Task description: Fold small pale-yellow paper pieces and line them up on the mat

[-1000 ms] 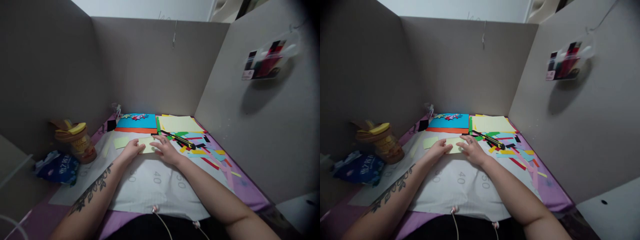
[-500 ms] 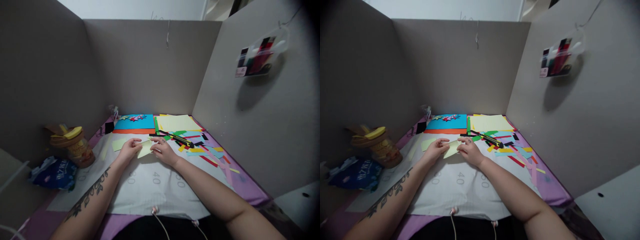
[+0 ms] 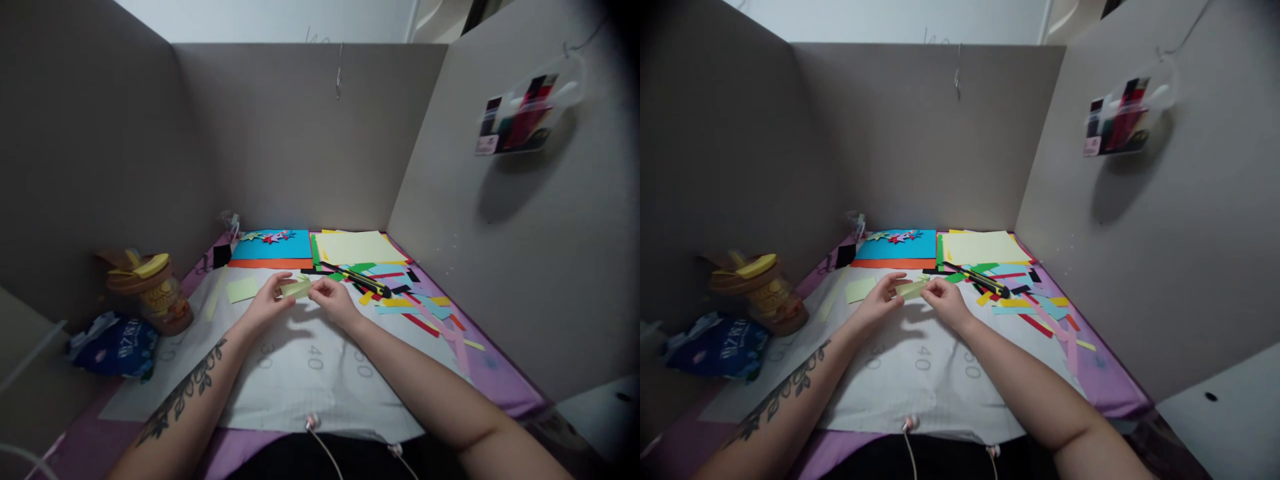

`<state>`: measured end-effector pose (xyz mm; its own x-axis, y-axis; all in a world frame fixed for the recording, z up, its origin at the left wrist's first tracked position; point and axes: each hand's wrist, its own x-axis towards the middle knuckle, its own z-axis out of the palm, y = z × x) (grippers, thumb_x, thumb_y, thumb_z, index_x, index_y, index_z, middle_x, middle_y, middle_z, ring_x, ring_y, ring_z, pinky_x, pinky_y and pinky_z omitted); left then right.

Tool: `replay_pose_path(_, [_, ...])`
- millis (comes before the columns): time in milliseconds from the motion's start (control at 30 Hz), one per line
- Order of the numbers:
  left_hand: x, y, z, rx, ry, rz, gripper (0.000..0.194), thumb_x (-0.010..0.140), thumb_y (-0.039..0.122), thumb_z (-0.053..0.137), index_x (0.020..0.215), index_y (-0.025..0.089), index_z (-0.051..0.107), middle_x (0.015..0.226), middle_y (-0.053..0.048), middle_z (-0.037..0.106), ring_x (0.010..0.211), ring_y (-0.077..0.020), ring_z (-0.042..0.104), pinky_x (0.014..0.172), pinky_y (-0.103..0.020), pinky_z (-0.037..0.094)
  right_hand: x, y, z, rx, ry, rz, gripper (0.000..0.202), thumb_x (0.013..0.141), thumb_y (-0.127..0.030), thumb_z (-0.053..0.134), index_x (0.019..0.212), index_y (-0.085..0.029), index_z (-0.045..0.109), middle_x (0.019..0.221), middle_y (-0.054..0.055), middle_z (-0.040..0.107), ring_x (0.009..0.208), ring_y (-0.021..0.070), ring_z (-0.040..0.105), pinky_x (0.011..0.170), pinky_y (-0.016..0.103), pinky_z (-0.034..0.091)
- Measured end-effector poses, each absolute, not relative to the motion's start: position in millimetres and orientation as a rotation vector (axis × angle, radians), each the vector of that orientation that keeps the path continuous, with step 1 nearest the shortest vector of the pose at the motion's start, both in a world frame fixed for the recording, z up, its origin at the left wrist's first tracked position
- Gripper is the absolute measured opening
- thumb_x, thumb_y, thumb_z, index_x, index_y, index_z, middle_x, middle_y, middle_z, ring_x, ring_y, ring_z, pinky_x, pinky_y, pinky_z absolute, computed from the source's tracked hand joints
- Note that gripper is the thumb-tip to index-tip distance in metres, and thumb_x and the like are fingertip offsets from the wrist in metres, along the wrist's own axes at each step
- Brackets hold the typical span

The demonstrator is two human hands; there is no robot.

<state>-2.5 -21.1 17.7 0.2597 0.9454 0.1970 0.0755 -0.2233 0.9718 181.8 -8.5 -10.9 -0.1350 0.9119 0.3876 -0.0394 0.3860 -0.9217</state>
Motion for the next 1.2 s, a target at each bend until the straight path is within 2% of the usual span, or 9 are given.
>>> replay_pose_path(100, [-1,-23,19,1.703,1.056,1.105,0.066,0.056,0.033,0.078,0.115,0.021,0.050,0.109,-0.010,0.059,0.091,-0.0213,0.060,0.077,-0.033,0.047,179,-13,-8,-0.862,-1.519,0.977,0.016,0.071,-0.027,0.062,0.063,-0.018,0.052,0.062,-0.003,0.053,0.057,0.0113,0.048,0.055,0.024,0.038])
replay_pose_path(267, [0,-23,18,1.723,1.144,1.152,0.047,0.062,0.030,0.074,0.105,0.019,0.057,0.092,-0.006,0.063,0.083,-0.0195,0.060,0.073,-0.030,0.047,177,-18,-5,-0.899,-1.518,0.947,0.015,0.072,-0.028,0.061,0.065,-0.019,0.052,0.060,-0.004,0.049,0.055,0.0106,0.045,0.053,0.023,0.035])
replay_pose_path(400, [5,-23,20,1.691,1.193,1.204,0.041,0.062,0.032,0.072,0.099,0.017,0.060,0.096,-0.007,0.063,0.081,-0.0189,0.061,0.067,-0.028,0.048,176,-18,-4,-0.854,-1.435,0.996,0.016,0.071,-0.030,0.063,0.068,-0.019,0.054,0.063,-0.003,0.053,0.058,0.0115,0.048,0.057,0.024,0.038])
replay_pose_path(533, [11,-28,26,1.667,1.220,1.213,0.040,0.061,0.033,0.071,0.095,0.015,0.061,0.098,-0.007,0.064,0.083,-0.0192,0.060,0.066,-0.027,0.047,173,-18,-6,-0.849,-1.310,0.986,0.019,0.068,-0.031,0.067,0.063,-0.018,0.054,0.071,0.000,0.059,0.064,0.0132,0.053,0.064,0.026,0.042])
replay_pose_path(700, [14,-32,27,1.662,1.284,1.261,0.037,0.062,0.035,0.070,0.093,0.016,0.061,0.090,-0.005,0.065,0.073,-0.0159,0.059,0.062,-0.026,0.045,169,-21,-7,-0.845,-1.222,1.005,0.021,0.068,-0.032,0.068,0.063,-0.018,0.054,0.063,-0.002,0.058,0.058,0.0128,0.052,0.060,0.026,0.042])
replay_pose_path(1200, [18,-32,25,1.581,1.280,1.294,0.039,0.060,0.035,0.071,0.092,0.015,0.060,0.081,-0.002,0.063,0.056,-0.0095,0.050,0.052,-0.022,0.041,165,-23,-2,-0.867,-1.140,1.041,0.023,0.065,-0.033,0.069,0.061,-0.019,0.051,0.059,-0.003,0.057,0.058,0.0134,0.055,0.061,0.029,0.047])
